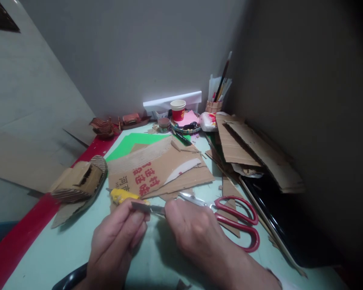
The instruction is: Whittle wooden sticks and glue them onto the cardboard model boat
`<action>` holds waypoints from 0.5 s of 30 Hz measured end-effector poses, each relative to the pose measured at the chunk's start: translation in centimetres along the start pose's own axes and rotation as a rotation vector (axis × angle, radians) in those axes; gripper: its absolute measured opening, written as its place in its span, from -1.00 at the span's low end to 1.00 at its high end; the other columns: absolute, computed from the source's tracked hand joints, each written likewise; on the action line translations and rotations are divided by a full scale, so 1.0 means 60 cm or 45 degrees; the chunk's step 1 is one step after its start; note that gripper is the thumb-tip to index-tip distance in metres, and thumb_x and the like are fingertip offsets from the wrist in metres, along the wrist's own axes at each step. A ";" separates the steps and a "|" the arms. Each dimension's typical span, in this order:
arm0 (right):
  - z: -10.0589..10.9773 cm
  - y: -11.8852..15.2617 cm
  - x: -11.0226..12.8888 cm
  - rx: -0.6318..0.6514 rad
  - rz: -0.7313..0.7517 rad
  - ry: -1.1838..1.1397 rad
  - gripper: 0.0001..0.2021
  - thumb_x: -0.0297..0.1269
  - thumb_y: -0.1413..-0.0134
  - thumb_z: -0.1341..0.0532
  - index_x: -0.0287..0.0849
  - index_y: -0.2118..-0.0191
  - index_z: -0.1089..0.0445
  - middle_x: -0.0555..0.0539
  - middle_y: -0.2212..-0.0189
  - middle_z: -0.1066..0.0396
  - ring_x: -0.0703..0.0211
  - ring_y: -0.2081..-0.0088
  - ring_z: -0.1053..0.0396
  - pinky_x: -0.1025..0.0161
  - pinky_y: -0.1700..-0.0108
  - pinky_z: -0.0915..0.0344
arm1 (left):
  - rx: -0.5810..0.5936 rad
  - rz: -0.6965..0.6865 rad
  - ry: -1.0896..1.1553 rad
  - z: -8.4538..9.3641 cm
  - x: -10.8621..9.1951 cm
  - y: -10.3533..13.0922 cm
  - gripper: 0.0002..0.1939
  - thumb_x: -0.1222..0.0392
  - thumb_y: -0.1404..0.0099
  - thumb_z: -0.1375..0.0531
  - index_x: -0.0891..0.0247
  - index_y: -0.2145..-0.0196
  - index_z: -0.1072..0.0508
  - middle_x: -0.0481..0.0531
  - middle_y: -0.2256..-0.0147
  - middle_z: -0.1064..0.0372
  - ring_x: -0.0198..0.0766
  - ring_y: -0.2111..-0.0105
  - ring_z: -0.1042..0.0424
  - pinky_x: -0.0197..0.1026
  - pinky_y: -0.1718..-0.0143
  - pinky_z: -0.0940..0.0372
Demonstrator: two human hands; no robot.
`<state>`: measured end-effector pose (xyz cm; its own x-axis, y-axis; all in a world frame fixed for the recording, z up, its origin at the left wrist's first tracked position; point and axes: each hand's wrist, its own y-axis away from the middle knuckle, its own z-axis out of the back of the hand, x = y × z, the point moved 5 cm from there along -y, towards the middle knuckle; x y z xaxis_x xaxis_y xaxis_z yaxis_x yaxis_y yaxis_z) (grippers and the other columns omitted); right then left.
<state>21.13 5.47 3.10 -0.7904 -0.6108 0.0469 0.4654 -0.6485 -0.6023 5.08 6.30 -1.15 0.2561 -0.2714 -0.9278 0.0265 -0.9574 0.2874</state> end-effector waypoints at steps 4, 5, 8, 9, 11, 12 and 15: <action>-0.001 0.001 0.000 0.013 -0.002 0.032 -0.74 -0.65 -0.19 0.14 -0.13 0.30 -0.10 0.05 0.58 -0.17 0.18 0.62 -0.24 0.20 0.61 0.02 | -0.011 0.036 0.087 -0.003 -0.001 0.003 -0.64 0.02 0.02 -0.50 0.20 0.29 -0.60 -0.10 0.55 -0.31 -0.49 0.62 -0.18 -0.48 0.66 -0.15; -0.001 0.001 0.000 0.010 -0.005 0.022 -0.74 -0.65 -0.20 0.14 -0.13 0.30 -0.11 0.05 0.57 -0.18 0.18 0.61 -0.24 0.20 0.60 0.02 | -0.010 0.030 0.094 -0.004 -0.003 0.002 -0.65 0.02 0.04 -0.51 0.21 0.31 -0.61 -0.10 0.55 -0.33 -0.50 0.62 -0.18 -0.48 0.66 -0.15; -0.002 0.002 0.002 0.030 0.001 0.027 -0.74 -0.65 -0.22 0.13 -0.14 0.30 -0.11 0.04 0.55 -0.19 0.19 0.60 -0.24 0.21 0.59 0.01 | 0.014 -0.004 0.100 -0.013 -0.011 0.000 -0.68 0.04 0.03 -0.51 0.24 0.36 -0.61 -0.09 0.55 -0.35 -0.52 0.63 -0.17 -0.49 0.65 -0.14; -0.001 0.002 0.003 0.033 0.003 0.046 -0.74 -0.65 -0.22 0.13 -0.14 0.30 -0.11 0.03 0.55 -0.20 0.19 0.60 -0.24 0.21 0.60 0.02 | 0.028 -0.014 0.103 -0.016 -0.013 0.000 -0.70 0.05 0.02 -0.51 0.25 0.38 -0.60 -0.09 0.56 -0.35 -0.53 0.63 -0.16 -0.50 0.65 -0.13; 0.001 0.002 0.002 0.043 0.005 0.083 -0.74 -0.66 -0.22 0.13 -0.15 0.29 -0.12 0.03 0.55 -0.20 0.18 0.59 -0.24 0.20 0.60 0.04 | 0.028 -0.025 0.116 -0.020 -0.017 0.000 -0.73 0.05 0.00 -0.50 0.25 0.41 -0.60 -0.10 0.56 -0.35 -0.55 0.64 -0.15 -0.50 0.63 -0.15; 0.002 0.001 0.002 0.042 0.006 0.086 -0.74 -0.66 -0.21 0.13 -0.15 0.29 -0.11 0.03 0.55 -0.20 0.18 0.59 -0.24 0.20 0.60 0.05 | 0.024 -0.025 0.125 -0.020 -0.018 0.001 -0.73 0.06 0.00 -0.50 0.24 0.41 -0.60 -0.10 0.56 -0.37 -0.55 0.64 -0.15 -0.50 0.62 -0.16; 0.003 0.001 0.002 0.039 0.019 0.079 -0.74 -0.67 -0.20 0.13 -0.16 0.29 -0.12 0.03 0.55 -0.19 0.18 0.59 -0.23 0.21 0.59 0.04 | 0.007 -0.037 0.130 -0.018 -0.016 0.002 -0.73 0.05 0.00 -0.50 0.20 0.39 -0.61 -0.09 0.54 -0.41 -0.56 0.64 -0.16 -0.51 0.61 -0.17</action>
<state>21.14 5.29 3.21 -0.8060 -0.5918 -0.0119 0.4886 -0.6539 -0.5777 5.89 6.52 0.02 0.3526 -0.2325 -0.9065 0.0303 -0.9653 0.2593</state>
